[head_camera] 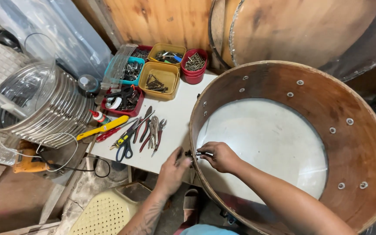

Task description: The person uses a drum key to tighten the tension rods on a wooden drum shell. They then place a clear plastic drumhead onto the shell and secure it with a metal rim, tightening the hardware to hold the head in place.

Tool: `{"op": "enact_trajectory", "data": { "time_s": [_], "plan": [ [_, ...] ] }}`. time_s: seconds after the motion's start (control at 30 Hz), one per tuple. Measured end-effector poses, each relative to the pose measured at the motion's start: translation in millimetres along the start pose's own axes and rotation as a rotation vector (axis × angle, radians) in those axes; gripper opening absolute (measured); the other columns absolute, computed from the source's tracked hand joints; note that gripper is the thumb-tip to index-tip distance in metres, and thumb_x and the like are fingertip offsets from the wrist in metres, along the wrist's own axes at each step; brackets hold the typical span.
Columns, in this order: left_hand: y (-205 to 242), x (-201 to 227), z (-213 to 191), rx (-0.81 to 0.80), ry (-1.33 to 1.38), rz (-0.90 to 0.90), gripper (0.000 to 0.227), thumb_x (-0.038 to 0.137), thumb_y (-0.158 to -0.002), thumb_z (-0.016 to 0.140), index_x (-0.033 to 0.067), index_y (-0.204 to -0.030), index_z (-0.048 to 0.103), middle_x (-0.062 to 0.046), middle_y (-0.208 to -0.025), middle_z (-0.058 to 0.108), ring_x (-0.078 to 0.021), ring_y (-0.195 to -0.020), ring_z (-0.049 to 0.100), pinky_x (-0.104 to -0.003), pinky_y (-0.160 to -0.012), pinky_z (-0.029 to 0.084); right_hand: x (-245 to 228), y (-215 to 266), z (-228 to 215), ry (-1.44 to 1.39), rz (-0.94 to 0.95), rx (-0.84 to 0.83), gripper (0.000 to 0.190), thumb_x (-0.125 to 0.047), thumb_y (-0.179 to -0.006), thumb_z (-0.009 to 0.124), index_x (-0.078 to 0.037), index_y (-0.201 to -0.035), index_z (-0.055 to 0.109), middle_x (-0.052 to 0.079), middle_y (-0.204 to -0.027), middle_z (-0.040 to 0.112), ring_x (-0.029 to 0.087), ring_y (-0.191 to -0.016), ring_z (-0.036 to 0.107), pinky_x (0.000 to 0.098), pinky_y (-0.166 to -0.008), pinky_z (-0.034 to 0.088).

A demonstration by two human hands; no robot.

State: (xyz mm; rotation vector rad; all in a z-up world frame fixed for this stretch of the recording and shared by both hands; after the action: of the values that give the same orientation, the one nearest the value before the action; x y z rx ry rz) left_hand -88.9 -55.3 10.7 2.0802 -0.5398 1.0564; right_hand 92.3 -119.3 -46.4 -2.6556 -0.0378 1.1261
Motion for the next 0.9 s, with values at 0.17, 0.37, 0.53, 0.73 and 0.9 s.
{"op": "enact_trajectory", "data": {
  "time_s": [0.17,0.37,0.53,0.73,0.9],
  "plan": [
    [-4,-21,18,0.07,-0.093,0.14,0.12,0.081,-0.069,0.061,0.0075,-0.159,0.029,-0.02,-0.16,0.04,-0.0338,-0.147,0.043,-0.046,-0.119,0.036,3,5,6,0.064,-0.065,0.074,0.027,-0.02,-0.095,0.069,-0.008,-0.118,0.076,0.008,-0.112,0.075,0.028,-0.095,0.075,0.0376,-0.083,0.06],
    [1,-14,24,0.058,-0.1,0.089,0.12,0.068,-0.068,0.076,0.0088,-0.16,0.026,-0.015,-0.162,0.039,-0.0273,-0.15,0.04,-0.041,-0.121,0.033,10,16,12,0.166,-0.37,0.236,0.031,-0.004,-0.096,0.065,-0.008,-0.126,0.071,0.015,-0.121,0.071,0.033,-0.106,0.072,0.0416,-0.097,0.059],
    [8,8,18,0.087,-0.022,0.187,0.102,0.059,-0.068,0.08,0.0136,-0.152,0.044,-0.008,-0.149,0.06,-0.0212,-0.137,0.058,-0.036,-0.114,0.043,-2,14,8,0.185,-0.598,0.204,0.032,-0.002,-0.1,0.05,0.002,-0.13,0.062,0.025,-0.119,0.067,0.04,-0.109,0.067,0.0557,-0.11,0.052],
    [15,19,18,0.037,-0.08,0.026,0.103,0.059,-0.068,0.08,0.0198,-0.154,0.041,-0.008,-0.15,0.058,-0.0249,-0.138,0.057,-0.041,-0.114,0.045,11,8,12,0.163,-0.446,0.12,0.03,-0.01,-0.099,0.065,-0.005,-0.129,0.066,0.026,-0.122,0.065,0.047,-0.122,0.063,0.0524,-0.107,0.053],
    [14,14,21,0.063,-0.11,0.037,0.108,0.065,-0.063,0.08,0.0195,-0.153,0.041,-0.007,-0.144,0.063,-0.0239,-0.132,0.061,-0.039,-0.108,0.049,20,7,13,0.166,-0.359,0.053,0.032,-0.016,-0.098,0.067,-0.014,-0.13,0.064,0.013,-0.131,0.062,0.037,-0.127,0.062,0.0432,-0.097,0.058]
  ]
}}
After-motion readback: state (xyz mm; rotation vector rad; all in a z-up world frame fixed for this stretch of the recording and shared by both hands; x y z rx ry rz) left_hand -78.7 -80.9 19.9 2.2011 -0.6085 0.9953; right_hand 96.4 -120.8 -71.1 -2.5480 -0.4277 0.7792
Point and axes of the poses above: each hand's wrist, its own y-axis away from the middle knuckle, its own z-axis out of the palm, x = y × z, the point moved 6 cm from there along -y, towards the middle knuckle
